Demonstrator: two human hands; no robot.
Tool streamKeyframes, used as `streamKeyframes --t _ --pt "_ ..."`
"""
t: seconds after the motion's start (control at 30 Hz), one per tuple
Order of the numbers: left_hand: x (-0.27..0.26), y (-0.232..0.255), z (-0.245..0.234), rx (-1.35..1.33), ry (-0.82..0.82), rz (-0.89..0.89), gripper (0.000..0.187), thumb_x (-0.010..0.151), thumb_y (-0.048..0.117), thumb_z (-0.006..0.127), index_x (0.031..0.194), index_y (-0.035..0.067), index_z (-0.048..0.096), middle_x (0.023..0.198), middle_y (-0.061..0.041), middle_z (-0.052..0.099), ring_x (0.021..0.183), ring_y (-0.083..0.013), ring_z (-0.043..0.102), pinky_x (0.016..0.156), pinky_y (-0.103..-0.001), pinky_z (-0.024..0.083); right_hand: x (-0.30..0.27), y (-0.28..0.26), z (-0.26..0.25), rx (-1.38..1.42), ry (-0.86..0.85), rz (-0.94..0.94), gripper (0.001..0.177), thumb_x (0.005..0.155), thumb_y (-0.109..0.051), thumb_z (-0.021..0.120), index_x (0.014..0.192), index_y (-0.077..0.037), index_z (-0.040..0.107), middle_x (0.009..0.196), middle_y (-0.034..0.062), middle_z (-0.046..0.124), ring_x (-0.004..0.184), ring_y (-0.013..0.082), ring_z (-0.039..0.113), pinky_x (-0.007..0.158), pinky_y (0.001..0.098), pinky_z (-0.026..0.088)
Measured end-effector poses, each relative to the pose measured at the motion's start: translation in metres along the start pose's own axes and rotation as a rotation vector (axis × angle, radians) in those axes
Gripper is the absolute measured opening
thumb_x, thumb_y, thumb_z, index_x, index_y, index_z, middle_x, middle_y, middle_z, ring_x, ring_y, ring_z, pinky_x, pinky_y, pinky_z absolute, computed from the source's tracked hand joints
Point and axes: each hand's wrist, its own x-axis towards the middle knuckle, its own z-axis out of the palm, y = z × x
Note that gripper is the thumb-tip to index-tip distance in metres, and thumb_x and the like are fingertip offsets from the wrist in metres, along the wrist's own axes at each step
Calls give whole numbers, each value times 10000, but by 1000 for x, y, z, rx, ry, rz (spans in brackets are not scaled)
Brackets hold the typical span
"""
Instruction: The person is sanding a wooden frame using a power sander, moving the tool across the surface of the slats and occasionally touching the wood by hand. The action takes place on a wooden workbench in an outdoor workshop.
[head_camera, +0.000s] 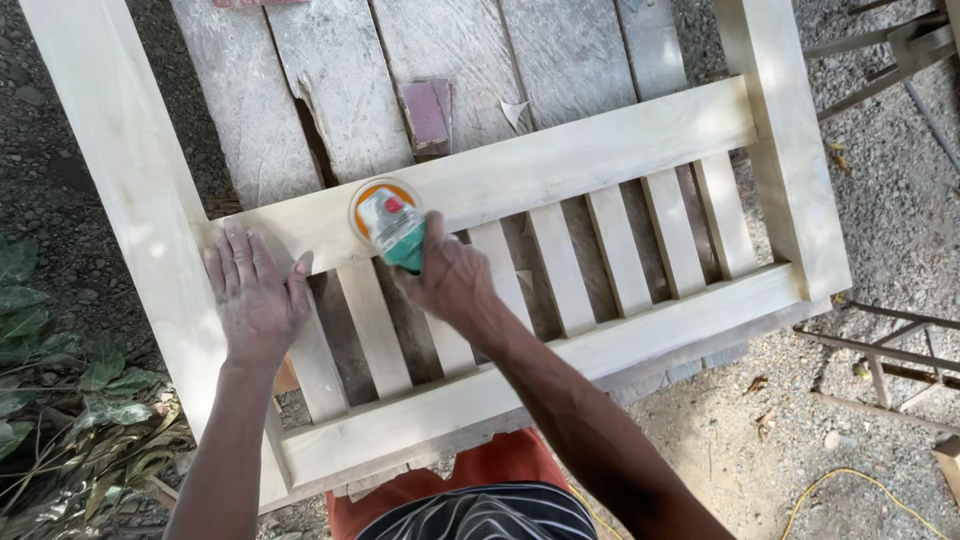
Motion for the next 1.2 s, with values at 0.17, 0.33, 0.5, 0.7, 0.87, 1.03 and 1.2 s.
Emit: streamKeyframes --t 0.17,0.33,0.5,0.7,0.87,1.03,1.2 --pt "42 38 27 54 -37 -40 974 1081 600 373 1552 -229 175 1638 -410 97 1556 -501 28 1257 -589 19 1 83 -73 -108 23 208 736 861 -408 739 1283 27 321 791 246 731 645 384 726 608 508 614" --pt "82 101 60 13 -239 -152 1006 1024 700 236 1585 -118 70 1686 -317 -1 1574 -411 -62 1258 -539 -51 -5 179 -152 -144 215 352 774 900 -466 783 1266 40 326 1041 383 668 887 504 700 764 545 597" --pt "89 183 95 -4 -133 56 951 1058 639 284 1580 -135 102 1680 -331 32 1574 -438 -5 1285 -524 4 -9 230 -207 -30 315 433 835 886 -393 816 1337 86 302 1168 410 634 1019 484 693 858 520 603" --pt "49 269 86 -418 -55 107 785 1098 488 381 1559 -138 274 1666 -320 183 1597 -451 141 1332 -544 115 -12 189 -176 1 276 474 741 847 -347 800 1288 48 355 1152 338 657 957 421 729 789 508 639" --pt "-4 302 56 -304 35 100 654 1094 404 392 1567 -41 319 1660 -304 214 1572 -490 141 1272 -647 94 -15 145 -130 -67 67 384 769 864 -395 733 1322 9 266 958 338 710 799 484 731 752 541 609" --pt "2 267 60 -224 41 78 629 1099 419 387 1605 51 322 1692 -243 197 1585 -456 98 1253 -684 56 -29 162 -139 -104 83 279 766 877 -396 752 1320 3 270 918 359 706 796 498 719 764 571 591" --pt "40 190 77 -85 -24 -21 714 1128 475 372 1636 -10 246 1718 -260 106 1592 -453 36 1261 -679 -11 -28 205 -171 -8 210 329 757 881 -334 776 1303 25 260 1043 340 682 847 452 735 771 511 634"
